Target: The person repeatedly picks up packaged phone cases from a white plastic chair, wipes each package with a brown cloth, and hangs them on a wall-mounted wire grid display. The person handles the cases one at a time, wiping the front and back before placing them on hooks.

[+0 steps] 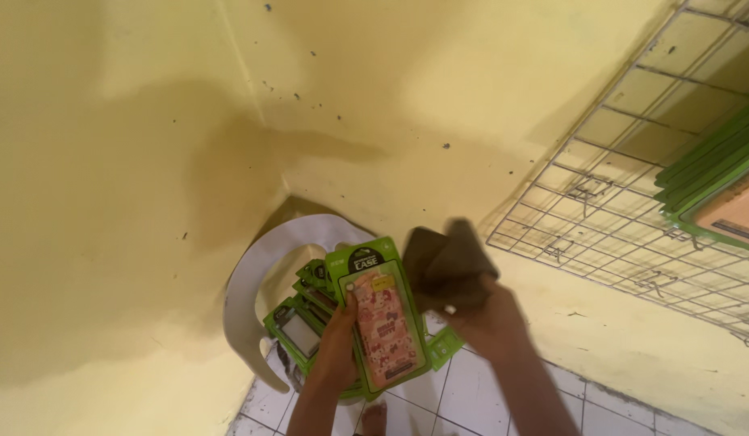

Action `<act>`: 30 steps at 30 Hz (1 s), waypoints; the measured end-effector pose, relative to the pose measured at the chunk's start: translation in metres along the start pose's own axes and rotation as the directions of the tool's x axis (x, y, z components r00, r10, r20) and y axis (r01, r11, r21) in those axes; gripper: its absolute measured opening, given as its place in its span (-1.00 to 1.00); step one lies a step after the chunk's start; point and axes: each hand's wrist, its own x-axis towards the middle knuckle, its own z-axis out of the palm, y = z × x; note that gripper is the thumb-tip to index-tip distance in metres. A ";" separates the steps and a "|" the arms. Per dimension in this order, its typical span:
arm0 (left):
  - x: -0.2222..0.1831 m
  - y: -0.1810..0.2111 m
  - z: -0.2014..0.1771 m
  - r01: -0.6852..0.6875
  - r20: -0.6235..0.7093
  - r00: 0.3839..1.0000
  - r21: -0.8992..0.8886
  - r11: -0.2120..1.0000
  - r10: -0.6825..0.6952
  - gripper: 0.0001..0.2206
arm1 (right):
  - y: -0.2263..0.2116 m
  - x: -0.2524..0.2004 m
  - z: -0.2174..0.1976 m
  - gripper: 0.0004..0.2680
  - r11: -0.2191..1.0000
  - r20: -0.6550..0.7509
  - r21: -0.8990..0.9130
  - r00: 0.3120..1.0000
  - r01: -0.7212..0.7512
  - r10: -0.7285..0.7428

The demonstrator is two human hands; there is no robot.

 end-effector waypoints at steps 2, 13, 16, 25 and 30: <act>-0.006 0.001 0.001 0.013 -0.024 1.000 0.001 1.000 -0.013 -0.55 | -0.014 0.002 -0.008 -0.65 0.889 0.037 0.455 0.999 -0.048 0.035; 0.008 -0.010 0.019 -0.012 0.158 0.987 0.049 0.999 0.004 -0.46 | 0.036 -0.009 0.073 -0.66 0.177 0.472 -0.653 0.579 0.736 -0.664; 0.017 -0.010 0.015 -0.204 0.187 0.966 0.122 0.971 0.179 -0.45 | 0.034 -0.017 0.098 -0.64 -0.004 0.582 -0.678 0.533 0.735 -0.614; 0.057 0.013 -0.008 -0.282 -0.004 0.959 0.003 0.959 0.282 -0.50 | 0.045 -0.070 0.110 -0.62 -0.119 0.672 -0.651 0.496 0.750 -0.550; 0.072 0.032 -0.005 -0.181 0.059 0.982 -0.012 0.983 0.182 -0.51 | 0.049 -0.079 0.102 -0.64 -0.088 0.677 -0.680 0.577 0.728 -0.456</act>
